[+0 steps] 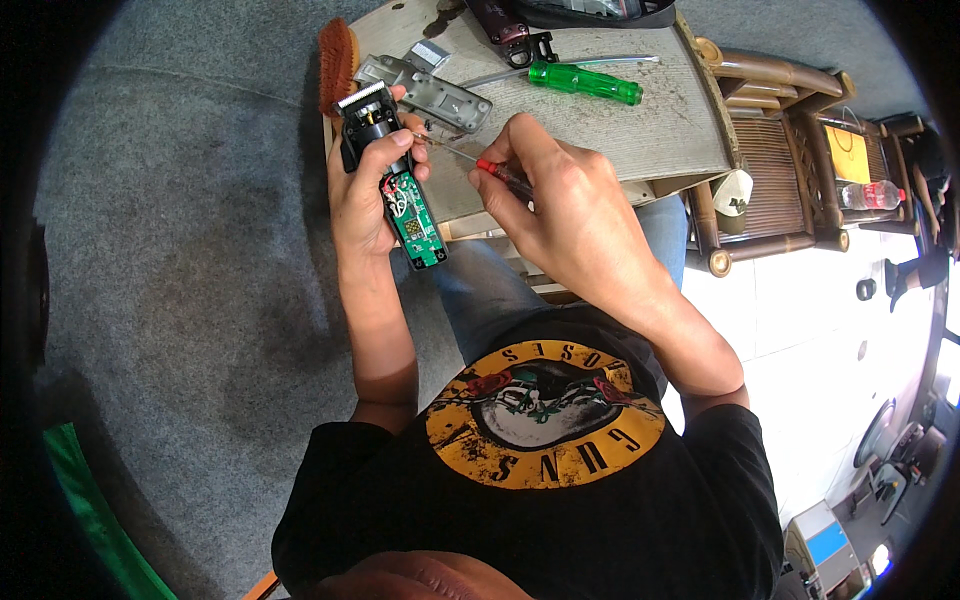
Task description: The person uses a screwdriver to remove and replace screws from the internal motor assembly of a disassembled hair clipper, then uses pliers to adjust small metal components near the blade.
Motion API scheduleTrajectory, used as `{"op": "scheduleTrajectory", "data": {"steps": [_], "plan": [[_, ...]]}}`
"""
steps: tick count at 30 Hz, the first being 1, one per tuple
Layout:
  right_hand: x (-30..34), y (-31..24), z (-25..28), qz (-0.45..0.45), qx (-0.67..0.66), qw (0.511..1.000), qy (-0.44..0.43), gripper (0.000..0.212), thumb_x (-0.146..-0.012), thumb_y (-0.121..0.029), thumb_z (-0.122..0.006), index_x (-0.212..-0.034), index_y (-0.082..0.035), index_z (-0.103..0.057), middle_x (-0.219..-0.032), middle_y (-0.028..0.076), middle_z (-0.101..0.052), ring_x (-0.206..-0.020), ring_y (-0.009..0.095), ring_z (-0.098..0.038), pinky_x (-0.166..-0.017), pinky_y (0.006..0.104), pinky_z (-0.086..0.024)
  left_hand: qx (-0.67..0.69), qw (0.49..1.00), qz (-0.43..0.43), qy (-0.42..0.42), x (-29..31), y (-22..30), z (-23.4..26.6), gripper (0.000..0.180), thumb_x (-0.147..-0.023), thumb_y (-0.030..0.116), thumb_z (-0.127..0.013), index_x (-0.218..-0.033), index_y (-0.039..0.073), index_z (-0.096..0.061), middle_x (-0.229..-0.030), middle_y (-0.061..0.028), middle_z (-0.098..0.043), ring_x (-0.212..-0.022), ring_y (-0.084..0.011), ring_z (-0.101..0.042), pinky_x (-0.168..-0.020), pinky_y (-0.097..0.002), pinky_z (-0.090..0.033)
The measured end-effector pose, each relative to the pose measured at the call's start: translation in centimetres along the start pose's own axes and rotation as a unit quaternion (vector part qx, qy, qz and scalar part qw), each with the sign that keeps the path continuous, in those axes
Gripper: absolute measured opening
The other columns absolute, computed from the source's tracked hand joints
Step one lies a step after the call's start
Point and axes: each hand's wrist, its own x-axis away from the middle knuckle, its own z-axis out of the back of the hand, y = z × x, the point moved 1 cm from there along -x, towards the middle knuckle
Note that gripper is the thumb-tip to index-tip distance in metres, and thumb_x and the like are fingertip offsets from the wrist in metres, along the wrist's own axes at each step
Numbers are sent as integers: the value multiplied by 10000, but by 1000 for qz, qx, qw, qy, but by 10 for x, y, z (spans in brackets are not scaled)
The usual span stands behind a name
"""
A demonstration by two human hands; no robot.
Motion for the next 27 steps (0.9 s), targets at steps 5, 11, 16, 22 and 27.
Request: {"op": "scheduleTrajectory", "data": {"steps": [5, 11, 16, 22, 27], "plan": [[0, -1, 2, -16, -2, 1000, 2, 188, -945, -90, -750, -956, 24, -602, -796, 198, -738, -747, 346, -774, -630, 408, -571, 5, 1000, -3, -6, 0, 0, 0, 503, -912, 65, -729, -1367, -60, -554, -927, -131, -692, -768, -159, -681, -641, -308, -586], [-1, -1, 5, -22, -15, 999, 22, 171, -946, -113, -754, -966, 7, -634, -768, 168, -731, -662, 313, -748, -597, 384, -546, 15, 999, 4, -32, 0, -1, 3, 526, -904, 63, -661, -1401, -48, -529, -914, -139, -677, -767, -181, -677, -641, -323, -590], [-5, -7, 14, 30, 28, 998, 37, 153, -952, -132, -739, -981, -18, -640, -701, 146, -698, -567, 297, -699, -569, 383, -521, -30, 998, -9, -51, 10, 5, -7, 565, -835, 48, -599, -1382, -32, -487, -879, -150, -652, -710, -203, -673, -588, -353, -593], [-13, -25, 21, 101, 69, 992, 0, 165, -914, -120, -741, -1002, -34, -632, -707, 138, -690, -612, 319, -705, -579, 412, -527, -55, 996, -19, -63, 11, 4, -4, 465, -832, 13, -582, -1281, 3, -462, -848, -143, -630, -638, -197, -652, -534, -352, -593], [-18, -33, 24, 131, 104, 986, -15, 113, -915, -40, -727, -1011, -8, -677, -817, 152, -733, -719, 307, -745, -652, 384, -556, -56, 993, -37, -95, 7, 1, -4, 449, -848, -14, -556, -1283, 8, -448, -861, -140, -631, -634, -186, -648, -515, -340, -588]]}}
